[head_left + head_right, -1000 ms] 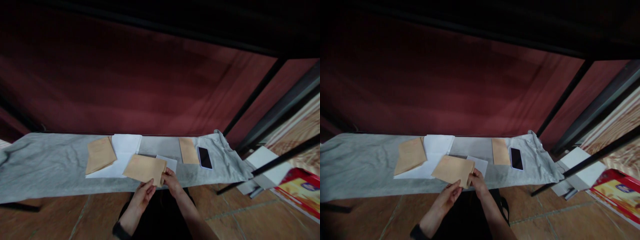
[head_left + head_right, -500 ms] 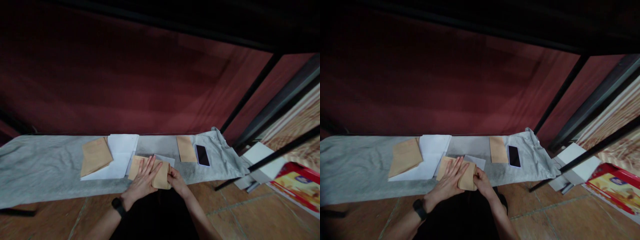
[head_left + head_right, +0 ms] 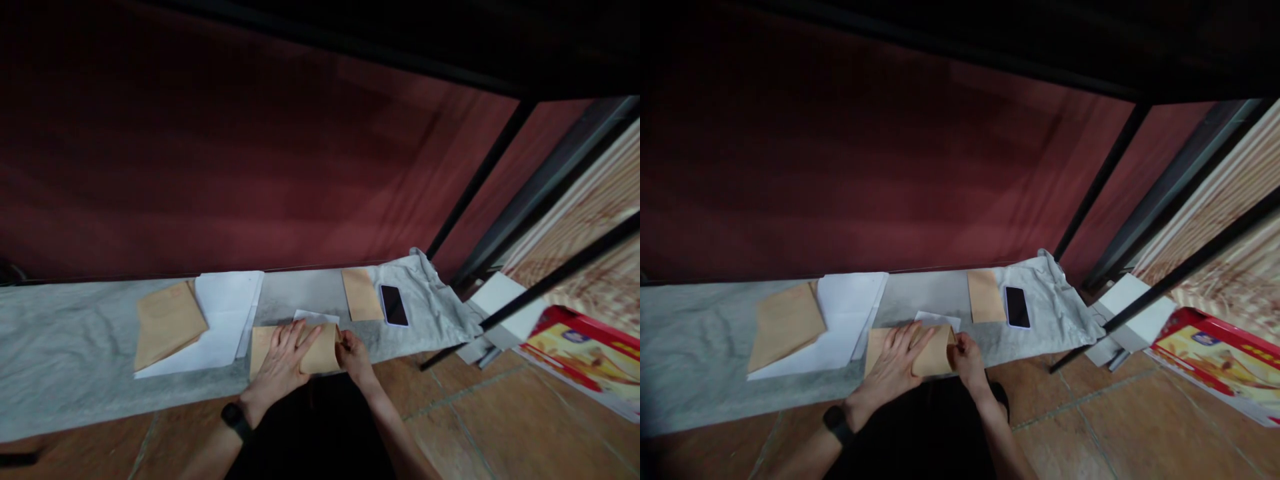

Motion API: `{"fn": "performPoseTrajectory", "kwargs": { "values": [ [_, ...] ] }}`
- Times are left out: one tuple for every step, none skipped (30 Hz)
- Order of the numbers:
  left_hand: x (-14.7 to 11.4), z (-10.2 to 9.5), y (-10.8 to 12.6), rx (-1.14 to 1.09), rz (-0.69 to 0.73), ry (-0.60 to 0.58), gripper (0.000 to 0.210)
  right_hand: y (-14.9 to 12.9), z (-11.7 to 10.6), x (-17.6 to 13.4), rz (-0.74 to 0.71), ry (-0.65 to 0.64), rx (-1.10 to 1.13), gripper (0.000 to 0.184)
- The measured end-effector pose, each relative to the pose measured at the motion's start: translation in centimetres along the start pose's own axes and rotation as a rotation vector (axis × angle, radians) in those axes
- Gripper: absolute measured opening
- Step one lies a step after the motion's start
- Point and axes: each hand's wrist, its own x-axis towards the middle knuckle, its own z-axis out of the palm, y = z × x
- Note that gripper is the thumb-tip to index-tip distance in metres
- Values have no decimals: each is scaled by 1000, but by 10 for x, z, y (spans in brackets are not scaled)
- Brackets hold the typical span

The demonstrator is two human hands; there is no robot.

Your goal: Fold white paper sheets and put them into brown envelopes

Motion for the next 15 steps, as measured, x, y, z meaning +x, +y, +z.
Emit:
{"fn": "performPoseTrajectory", "kwargs": {
  "values": [
    [2, 1, 2, -6, -9, -5, 97, 0, -2, -1, -3, 31, -16, 20],
    [3, 1, 4, -14, -13, -7, 97, -1, -5, -2, -16, 77, -42, 22],
    [5, 2, 5, -23, -15, -5, 97, -4, -8, -5, -41, 136, -74, 25],
    [6, 3, 7, -33, -18, 0, 97, -7, -11, -8, -72, 196, -107, 26],
    [7, 5, 9, -43, -24, 6, 97, -12, -14, -11, -106, 246, -134, 26],
    [8, 7, 10, -53, -32, 13, 98, -17, -17, -14, -130, 265, -146, 24],
    [8, 8, 12, -62, -38, 19, 99, -22, -20, -17, -138, 238, -136, 24],
    [7, 10, 14, -70, -38, 21, 100, -26, -22, -20, -130, 161, -109, 24],
    [6, 12, 16, -77, -32, 20, 101, -30, -24, -22, -112, 49, -71, 24],
    [4, 13, 18, -81, -18, 17, 101, -32, -26, -24, -83, -80, -27, 25],
    [1, 14, 20, -85, 3, 10, 102, -33, -29, -26, -39, -211, 20, 25],
    [-3, 15, 23, -89, 31, -1, 102, -33, -31, -28, 16, -326, 65, 25],
    [-6, 15, 26, -94, 60, -15, 102, -31, -33, -30, 78, -407, 101, 25],
    [-11, 16, 29, -97, 85, -29, 102, -29, -35, -33, 140, -455, 123, 26],
    [-15, 16, 32, -100, 107, -44, 102, -26, -36, -36, 191, -475, 124, 28]
  ]
}}
